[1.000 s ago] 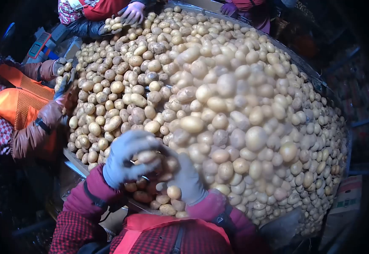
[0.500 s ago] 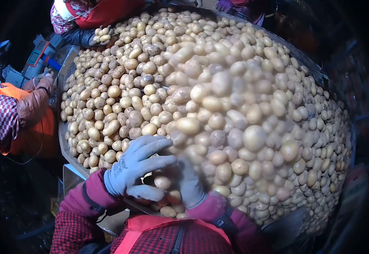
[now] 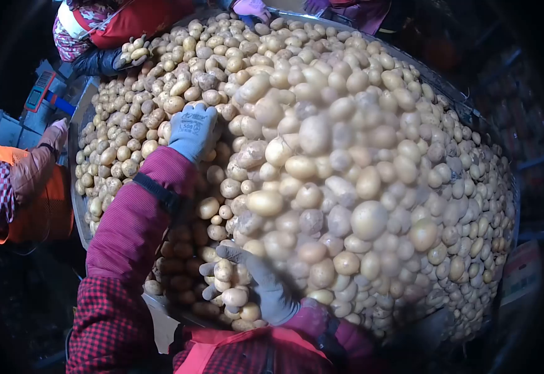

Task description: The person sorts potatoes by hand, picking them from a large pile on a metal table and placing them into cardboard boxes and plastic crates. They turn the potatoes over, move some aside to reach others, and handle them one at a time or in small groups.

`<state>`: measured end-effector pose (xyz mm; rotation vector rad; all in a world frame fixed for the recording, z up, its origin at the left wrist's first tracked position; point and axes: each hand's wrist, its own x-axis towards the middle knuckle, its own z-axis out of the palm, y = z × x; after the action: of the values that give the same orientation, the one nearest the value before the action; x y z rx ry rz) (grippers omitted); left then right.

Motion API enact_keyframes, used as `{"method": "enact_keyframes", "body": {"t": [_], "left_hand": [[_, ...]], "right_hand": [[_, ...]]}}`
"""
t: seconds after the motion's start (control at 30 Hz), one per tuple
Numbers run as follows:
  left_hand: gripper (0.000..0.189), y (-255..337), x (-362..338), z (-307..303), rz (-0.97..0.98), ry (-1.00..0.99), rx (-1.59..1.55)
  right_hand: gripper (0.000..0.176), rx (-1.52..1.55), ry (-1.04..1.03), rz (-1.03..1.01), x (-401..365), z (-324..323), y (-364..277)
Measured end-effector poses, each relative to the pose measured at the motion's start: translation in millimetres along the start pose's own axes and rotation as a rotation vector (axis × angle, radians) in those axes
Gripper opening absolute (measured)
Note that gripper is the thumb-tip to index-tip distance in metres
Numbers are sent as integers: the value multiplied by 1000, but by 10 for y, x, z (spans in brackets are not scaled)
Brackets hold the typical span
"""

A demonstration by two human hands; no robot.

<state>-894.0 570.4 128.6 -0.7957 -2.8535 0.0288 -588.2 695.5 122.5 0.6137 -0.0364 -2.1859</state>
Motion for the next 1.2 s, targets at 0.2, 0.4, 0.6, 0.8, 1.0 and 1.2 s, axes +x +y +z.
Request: {"method": "enact_keyframes", "body": {"t": [0.2, 0.4, 0.6, 0.8, 1.0, 1.2], "left_hand": [[35, -374, -238, -154, -95, 24, -440], [35, -353, -519, -170, 341, -116, -600], [30, 7, -417, 42, 56, -175, -401], [28, 3, -624, -145, -145, -158, -838], [37, 461, -1713, -1172, 308, 136, -1089], [47, 774, -2192, -1374, 693, 213, -817]], "right_hand": [[51, -274, 93, -206, -187, 722, 52], [67, -379, 91, -259, -138, 648, 47], [57, -430, 151, -337, -177, 708, 85], [53, 4, -248, -186, -29, 453, 38], [51, -365, 69, -477, -99, 516, 169], [46, -358, -25, -421, -123, 354, 304]]}}
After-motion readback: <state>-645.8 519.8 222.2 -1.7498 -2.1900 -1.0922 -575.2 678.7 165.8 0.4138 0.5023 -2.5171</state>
